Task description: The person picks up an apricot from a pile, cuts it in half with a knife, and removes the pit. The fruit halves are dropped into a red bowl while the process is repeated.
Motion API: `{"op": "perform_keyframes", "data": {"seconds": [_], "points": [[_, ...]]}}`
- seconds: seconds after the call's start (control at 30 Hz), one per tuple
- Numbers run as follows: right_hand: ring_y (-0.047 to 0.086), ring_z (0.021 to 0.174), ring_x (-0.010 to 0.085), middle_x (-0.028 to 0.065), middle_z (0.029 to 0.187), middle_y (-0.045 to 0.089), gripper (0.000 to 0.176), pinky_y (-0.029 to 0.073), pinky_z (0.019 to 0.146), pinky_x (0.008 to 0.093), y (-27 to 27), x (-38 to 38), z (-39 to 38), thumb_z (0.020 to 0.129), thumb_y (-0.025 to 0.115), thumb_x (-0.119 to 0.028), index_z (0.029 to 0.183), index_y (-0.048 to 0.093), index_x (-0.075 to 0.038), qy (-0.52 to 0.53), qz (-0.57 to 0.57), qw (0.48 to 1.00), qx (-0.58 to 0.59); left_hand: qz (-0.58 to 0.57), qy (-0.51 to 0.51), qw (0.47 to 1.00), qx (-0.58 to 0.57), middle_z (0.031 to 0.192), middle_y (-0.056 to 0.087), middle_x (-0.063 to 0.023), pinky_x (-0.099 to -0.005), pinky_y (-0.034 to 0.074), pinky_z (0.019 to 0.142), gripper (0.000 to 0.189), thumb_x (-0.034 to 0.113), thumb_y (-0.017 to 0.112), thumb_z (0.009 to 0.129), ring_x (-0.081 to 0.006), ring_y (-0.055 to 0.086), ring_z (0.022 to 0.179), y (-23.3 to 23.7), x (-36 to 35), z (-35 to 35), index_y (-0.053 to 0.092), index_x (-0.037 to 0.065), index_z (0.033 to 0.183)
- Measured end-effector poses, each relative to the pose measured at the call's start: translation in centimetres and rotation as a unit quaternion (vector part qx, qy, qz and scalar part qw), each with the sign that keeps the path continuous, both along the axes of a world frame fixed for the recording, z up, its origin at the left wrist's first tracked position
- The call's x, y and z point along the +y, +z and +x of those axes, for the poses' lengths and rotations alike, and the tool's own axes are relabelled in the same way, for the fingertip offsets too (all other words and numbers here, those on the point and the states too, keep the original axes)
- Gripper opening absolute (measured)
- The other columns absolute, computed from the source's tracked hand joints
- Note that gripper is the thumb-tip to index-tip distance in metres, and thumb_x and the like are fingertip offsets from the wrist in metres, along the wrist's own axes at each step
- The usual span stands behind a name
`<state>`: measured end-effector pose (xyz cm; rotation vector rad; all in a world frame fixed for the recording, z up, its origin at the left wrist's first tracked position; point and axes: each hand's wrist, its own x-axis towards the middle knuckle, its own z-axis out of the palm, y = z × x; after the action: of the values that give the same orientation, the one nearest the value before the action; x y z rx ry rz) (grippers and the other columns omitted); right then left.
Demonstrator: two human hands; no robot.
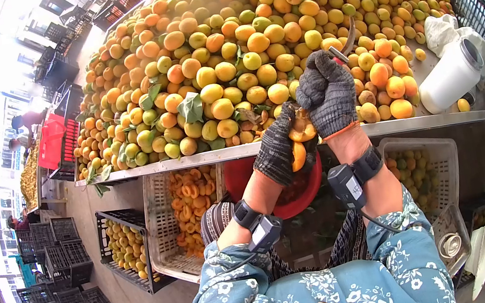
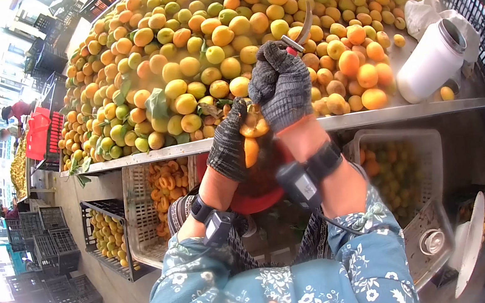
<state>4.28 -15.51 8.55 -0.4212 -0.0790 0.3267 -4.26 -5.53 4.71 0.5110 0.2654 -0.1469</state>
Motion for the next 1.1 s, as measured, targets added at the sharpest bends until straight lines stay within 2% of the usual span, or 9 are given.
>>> {"op": "perform_keyframes", "data": {"seconds": [0.13,0.2,0.47,0.7,0.77,0.8,0.83,0.93,1.1], "points": [[0.030,0.039,0.0098,-0.0052,0.051,0.033,0.021,0.027,0.036,0.0263,-0.6,0.3,0.5,0.089,0.063,-0.027,0.077,0.056,-0.012,0.031,0.020,0.999,-0.013,-0.008,0.004,1.000,-0.014,0.103,0.063,-0.0065,-0.0300,0.053,0.077,0.029,0.022,0.058,0.093,-0.0184,0.062,0.090,-1.5,0.9,-0.2,0.056,0.005,0.116],[0.030,0.040,0.0095,-0.0058,0.052,0.033,0.022,0.027,0.037,0.0256,-1.0,0.4,0.9,0.089,0.064,-0.030,0.079,0.057,-0.012,0.073,0.092,0.993,0.003,0.246,0.032,0.965,-0.084,0.102,0.063,-0.0073,-0.0311,0.053,0.078,0.030,0.020,0.061,0.091,-0.0187,0.062,0.090,-1.9,0.8,-0.2,0.057,0.005,0.116],[0.038,0.040,0.0059,-0.0042,0.053,0.044,0.011,0.031,0.037,0.0231,1.4,-2.0,1.3,0.088,0.065,-0.019,0.087,0.061,-0.008,-0.041,-0.108,0.986,-0.123,0.042,0.064,0.997,-0.026,0.095,0.063,-0.0061,-0.0299,0.051,0.077,0.019,0.019,0.062,0.089,-0.0185,0.061,0.084,-0.8,2.2,0.7,0.061,0.005,0.102],[0.061,0.070,0.0134,-0.0021,0.078,0.064,0.030,0.050,0.064,0.0314,1.0,1.1,-2.1,0.078,0.076,-0.025,0.093,0.066,-0.002,-0.017,-0.541,0.749,-0.382,0.534,0.096,0.819,-0.185,0.095,0.065,-0.0072,-0.0296,0.052,0.076,0.023,0.019,0.055,0.092,-0.0162,0.063,0.083,-3.9,5.6,3.6,0.061,0.004,0.108],[0.060,0.069,0.0121,-0.0021,0.075,0.063,0.028,0.049,0.062,0.0287,0.8,1.3,-1.9,0.078,0.075,-0.025,0.091,0.065,-0.002,-0.044,-0.557,0.707,-0.434,0.532,0.095,0.821,-0.183,0.093,0.066,-0.0081,-0.0289,0.053,0.075,0.025,0.025,0.054,0.095,-0.0177,0.064,0.081,-3.5,5.5,3.2,0.062,0.003,0.105],[0.060,0.068,0.0108,-0.0021,0.073,0.061,0.027,0.048,0.059,0.0261,0.7,1.4,-1.7,0.079,0.074,-0.026,0.089,0.065,-0.003,-0.073,-0.571,0.661,-0.481,0.300,0.097,0.944,-0.093,0.093,0.066,-0.0086,-0.0292,0.053,0.073,0.028,0.029,0.055,0.095,-0.0183,0.064,0.080,-0.6,4.1,2.1,0.061,0.004,0.104],[0.060,0.068,0.0108,-0.0021,0.073,0.061,0.027,0.048,0.059,0.0261,0.9,1.3,-1.9,0.079,0.074,-0.026,0.089,0.065,-0.003,-0.072,-0.569,0.663,-0.482,0.044,0.093,0.995,0.004,0.093,0.066,-0.0092,-0.0295,0.053,0.071,0.031,0.033,0.055,0.095,-0.0189,0.064,0.080,1.1,3.4,1.5,0.061,0.004,0.104],[0.052,0.064,0.0011,-0.0043,0.067,0.055,0.010,0.039,0.055,0.0159,1.3,0.8,-2.7,0.078,0.068,-0.014,0.083,0.064,-0.006,0.164,-0.266,0.946,-0.084,-0.013,0.053,0.998,0.007,0.086,0.065,-0.0083,-0.0329,0.053,0.063,0.034,0.040,0.058,0.092,-0.0213,0.063,0.075,2.3,5.2,0.6,0.060,0.006,0.098],[0.055,0.067,0.0055,-0.0039,0.069,0.059,0.011,0.044,0.062,0.0212,2.9,0.8,-2.9,0.078,0.069,-0.014,0.082,0.066,-0.004,0.247,-0.307,0.890,-0.228,0.165,0.163,0.973,0.016,0.064,0.053,-0.0053,-0.0293,0.041,0.039,0.035,0.047,0.057,0.091,-0.0193,0.050,0.049,1.7,11.7,-1.7,0.057,0.011,0.090]]}}
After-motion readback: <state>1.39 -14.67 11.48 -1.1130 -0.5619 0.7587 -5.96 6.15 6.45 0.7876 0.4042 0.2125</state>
